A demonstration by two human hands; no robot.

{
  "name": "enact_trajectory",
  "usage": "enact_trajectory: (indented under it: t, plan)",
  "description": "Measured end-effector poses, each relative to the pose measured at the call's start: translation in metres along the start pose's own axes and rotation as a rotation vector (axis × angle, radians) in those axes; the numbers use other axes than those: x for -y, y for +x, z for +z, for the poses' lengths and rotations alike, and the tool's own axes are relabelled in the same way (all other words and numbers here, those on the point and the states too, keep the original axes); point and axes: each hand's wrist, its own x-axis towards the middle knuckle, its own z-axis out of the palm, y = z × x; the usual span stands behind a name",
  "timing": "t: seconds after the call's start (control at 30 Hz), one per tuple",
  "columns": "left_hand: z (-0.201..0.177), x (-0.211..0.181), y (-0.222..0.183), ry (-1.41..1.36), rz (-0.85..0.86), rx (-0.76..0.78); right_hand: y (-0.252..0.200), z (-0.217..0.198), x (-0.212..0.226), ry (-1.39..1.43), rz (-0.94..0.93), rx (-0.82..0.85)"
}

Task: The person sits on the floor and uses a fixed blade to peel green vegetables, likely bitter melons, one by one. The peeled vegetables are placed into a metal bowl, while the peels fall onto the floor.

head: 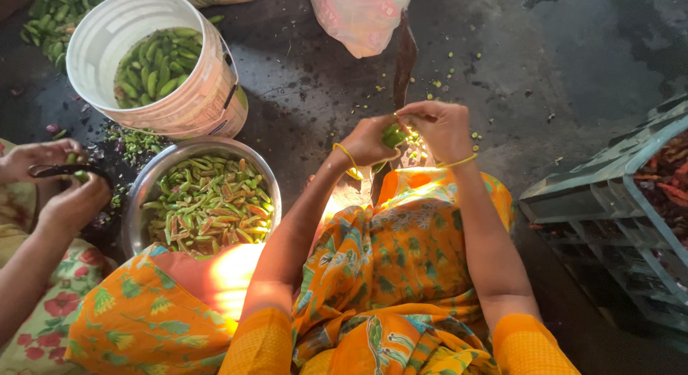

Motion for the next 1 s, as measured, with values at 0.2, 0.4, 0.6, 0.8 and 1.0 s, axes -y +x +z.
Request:
enact_trajectory:
  t: [0.2, 0.4, 0.6, 0.8, 1.0]
  plan:
    - [-0.006, 0.025, 0.007, -0.950, -0.162, -0.071, 0.010, -0.042, -0.020, -0.283, -0.468, -0.067]
    - [0.007, 0.047, 0.016, -1.344, -0.275, -0.176, 0.011, -0.031, -0.009, -0.313, 0.196, -0.337]
    - [0.017, 0.063, 0.020, -1.392, -0.342, -0.241, 0.003, -0.025, -0.007, -0.801, -0.368, -0.338]
    - [0.018, 0.063, 0.023, -1.340, -0.304, -0.369, 0.009, -0.018, -0.012, -0.263, 0.045, -0.184]
    - [0.023, 0.051, 0.026, -1.180, -0.216, -0.462, 0.006, 0.013, 0.004, -0.007, 0.215, 0.105]
